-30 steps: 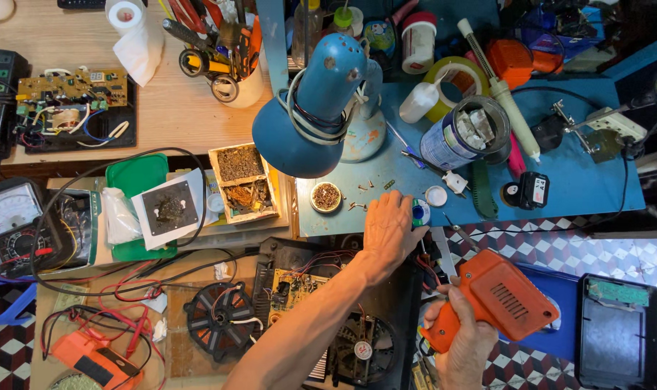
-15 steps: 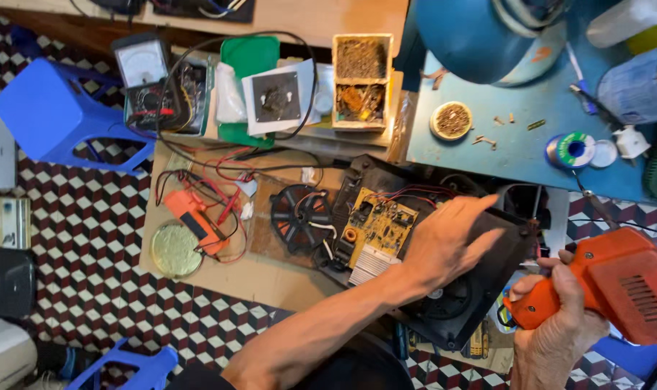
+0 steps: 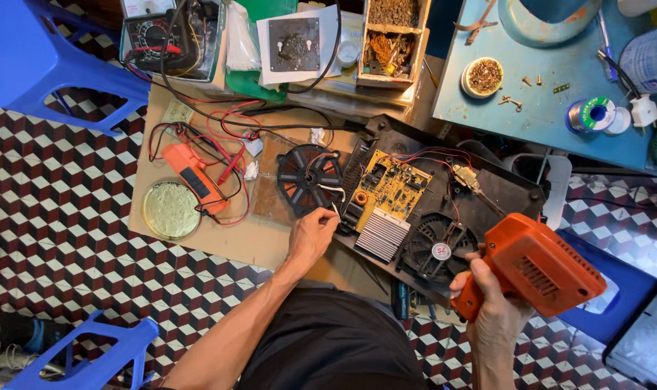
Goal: The person uses a heat gun to apply heat to a circuit board and heatsink assembly. They then place a small component onto the board and continue heating the area with the heat gun.
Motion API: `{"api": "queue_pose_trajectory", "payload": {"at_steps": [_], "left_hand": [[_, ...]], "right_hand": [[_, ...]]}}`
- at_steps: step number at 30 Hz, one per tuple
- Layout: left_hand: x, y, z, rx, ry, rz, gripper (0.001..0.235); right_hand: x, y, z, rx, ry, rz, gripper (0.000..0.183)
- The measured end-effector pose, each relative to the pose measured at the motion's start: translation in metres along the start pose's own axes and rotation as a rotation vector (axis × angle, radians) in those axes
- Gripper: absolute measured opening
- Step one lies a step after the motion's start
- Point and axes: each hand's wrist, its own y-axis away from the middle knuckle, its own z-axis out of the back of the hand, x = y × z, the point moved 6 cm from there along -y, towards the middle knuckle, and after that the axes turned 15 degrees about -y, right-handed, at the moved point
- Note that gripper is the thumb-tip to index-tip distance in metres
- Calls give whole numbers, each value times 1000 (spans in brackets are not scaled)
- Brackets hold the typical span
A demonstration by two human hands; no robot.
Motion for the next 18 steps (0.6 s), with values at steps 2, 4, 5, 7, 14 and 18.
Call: {"api": "queue_pose_trajectory", "payload": {"at_steps": [2, 4, 5, 7, 14, 18], "left_hand": [[-7, 1, -10, 18, 57, -65, 26], [-22, 2, -14, -31, 74, -222, 26], [-29, 4, -15, -55, 81, -300, 26], [-36, 1, -18, -62, 16, -299, 29], [-68, -16, -31, -121, -49, -362, 38], [-79, -18, -36, -195, -53, -375, 43]], "right_hand": [[-3, 11, 1, -13, 42, -22, 35], [-7, 21, 3, -39, 96, -44, 38], [-11, 27, 3, -33, 94, -53, 38], [-19, 35, 2, -18, 89, -63, 38], [-44, 52, 15, -77, 150, -81, 29], [-52, 48, 17, -61, 173, -88, 29]]}}
